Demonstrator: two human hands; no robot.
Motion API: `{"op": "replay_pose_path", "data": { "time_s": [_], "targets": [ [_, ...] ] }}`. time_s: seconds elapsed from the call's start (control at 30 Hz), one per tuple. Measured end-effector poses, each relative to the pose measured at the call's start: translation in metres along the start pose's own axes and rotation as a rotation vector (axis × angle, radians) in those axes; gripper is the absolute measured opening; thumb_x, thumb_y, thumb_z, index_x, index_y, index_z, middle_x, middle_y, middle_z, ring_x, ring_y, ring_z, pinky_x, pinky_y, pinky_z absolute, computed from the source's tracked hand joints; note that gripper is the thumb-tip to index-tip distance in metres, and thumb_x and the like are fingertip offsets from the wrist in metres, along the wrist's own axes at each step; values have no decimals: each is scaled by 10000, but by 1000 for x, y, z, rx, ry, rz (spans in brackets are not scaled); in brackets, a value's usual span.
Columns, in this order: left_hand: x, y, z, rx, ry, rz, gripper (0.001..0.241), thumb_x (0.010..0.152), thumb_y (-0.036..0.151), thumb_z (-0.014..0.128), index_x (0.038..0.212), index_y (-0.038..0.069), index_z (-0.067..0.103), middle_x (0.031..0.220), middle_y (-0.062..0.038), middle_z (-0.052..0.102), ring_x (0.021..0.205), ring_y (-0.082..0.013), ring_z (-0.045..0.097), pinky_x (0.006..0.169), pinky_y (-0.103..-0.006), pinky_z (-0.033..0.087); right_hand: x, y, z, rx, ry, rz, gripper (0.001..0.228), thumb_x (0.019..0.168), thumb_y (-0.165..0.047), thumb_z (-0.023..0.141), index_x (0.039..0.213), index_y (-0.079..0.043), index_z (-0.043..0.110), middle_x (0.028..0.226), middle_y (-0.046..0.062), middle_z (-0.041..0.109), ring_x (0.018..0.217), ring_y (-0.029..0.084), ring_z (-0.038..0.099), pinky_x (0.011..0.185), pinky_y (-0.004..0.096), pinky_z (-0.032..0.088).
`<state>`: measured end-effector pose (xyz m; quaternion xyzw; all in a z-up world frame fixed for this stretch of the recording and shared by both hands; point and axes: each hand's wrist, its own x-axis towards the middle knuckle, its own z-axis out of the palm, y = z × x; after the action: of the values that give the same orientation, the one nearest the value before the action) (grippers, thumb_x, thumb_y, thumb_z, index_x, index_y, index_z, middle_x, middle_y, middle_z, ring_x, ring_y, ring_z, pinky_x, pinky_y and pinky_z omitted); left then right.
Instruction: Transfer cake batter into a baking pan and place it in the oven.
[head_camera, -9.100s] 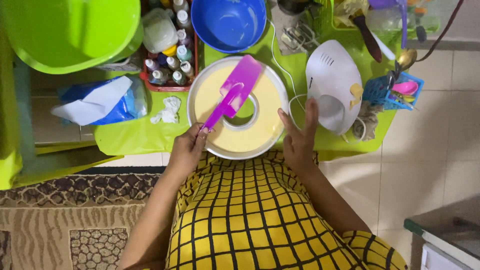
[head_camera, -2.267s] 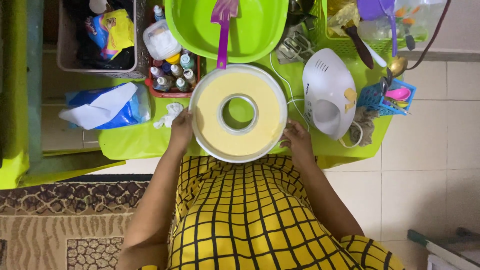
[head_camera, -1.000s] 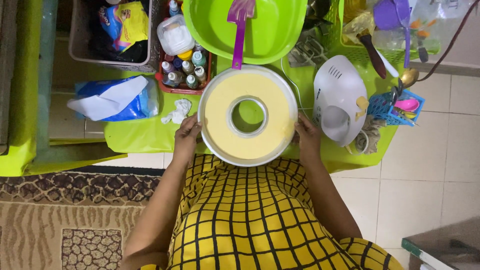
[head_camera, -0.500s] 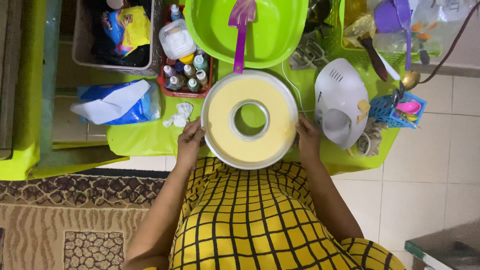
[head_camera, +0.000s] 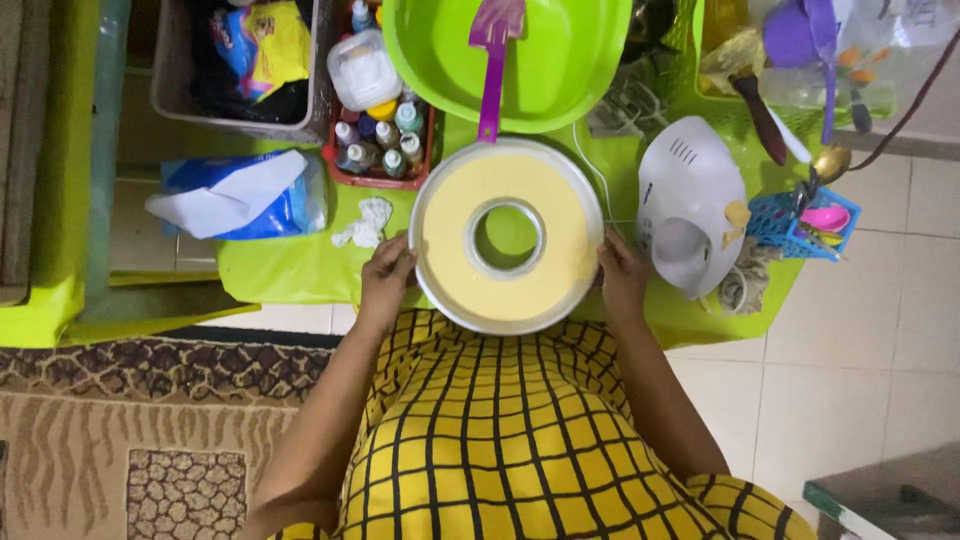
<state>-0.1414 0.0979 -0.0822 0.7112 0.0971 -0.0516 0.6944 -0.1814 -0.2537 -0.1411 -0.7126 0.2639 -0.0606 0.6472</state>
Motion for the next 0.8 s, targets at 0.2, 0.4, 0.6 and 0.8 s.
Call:
{"op": "replay_pose_path", "data": {
  "time_s": [0.2,0.4,0.6,0.8],
  "targets": [
    [-2,-9,-2,-52,44,-35,306,951,27,657,1250,-35,677,1233,-189,644,1244,-304,575,1107,-479,419,-18,-22,4,13,-2,-2,426,1069,-127,616,1479,-33,556,1425,226,580,1256,305,602,1037,442,504],
    [-2,12,3,-48,52,-30,329,941,21,661,1258,-65,657,1268,-225,630,1251,-339,584,1075,-486,459,-17,-26,10,76,5,-5,428,1062,-88,605,1472,7,531,1396,234,581,1241,308,598,1041,454,494],
    [11,-16,-14,-77,-10,-233,332,989,82,635,1313,13,661,1179,-161,628,1013,-316,687,807,-481,621,-20,-32,10,0,-28,75,437,1063,-166,622,1486,-76,562,1256,123,653,1087,152,611,970,384,489],
    [-4,17,-9,-65,-82,-298,439,977,50,606,1407,18,527,1044,-160,582,882,-264,655,759,-438,645,-19,-26,-3,118,-98,-21,521,1042,-118,663,1505,17,466,1452,237,552,1336,315,536,1138,504,414]
  ]
}}
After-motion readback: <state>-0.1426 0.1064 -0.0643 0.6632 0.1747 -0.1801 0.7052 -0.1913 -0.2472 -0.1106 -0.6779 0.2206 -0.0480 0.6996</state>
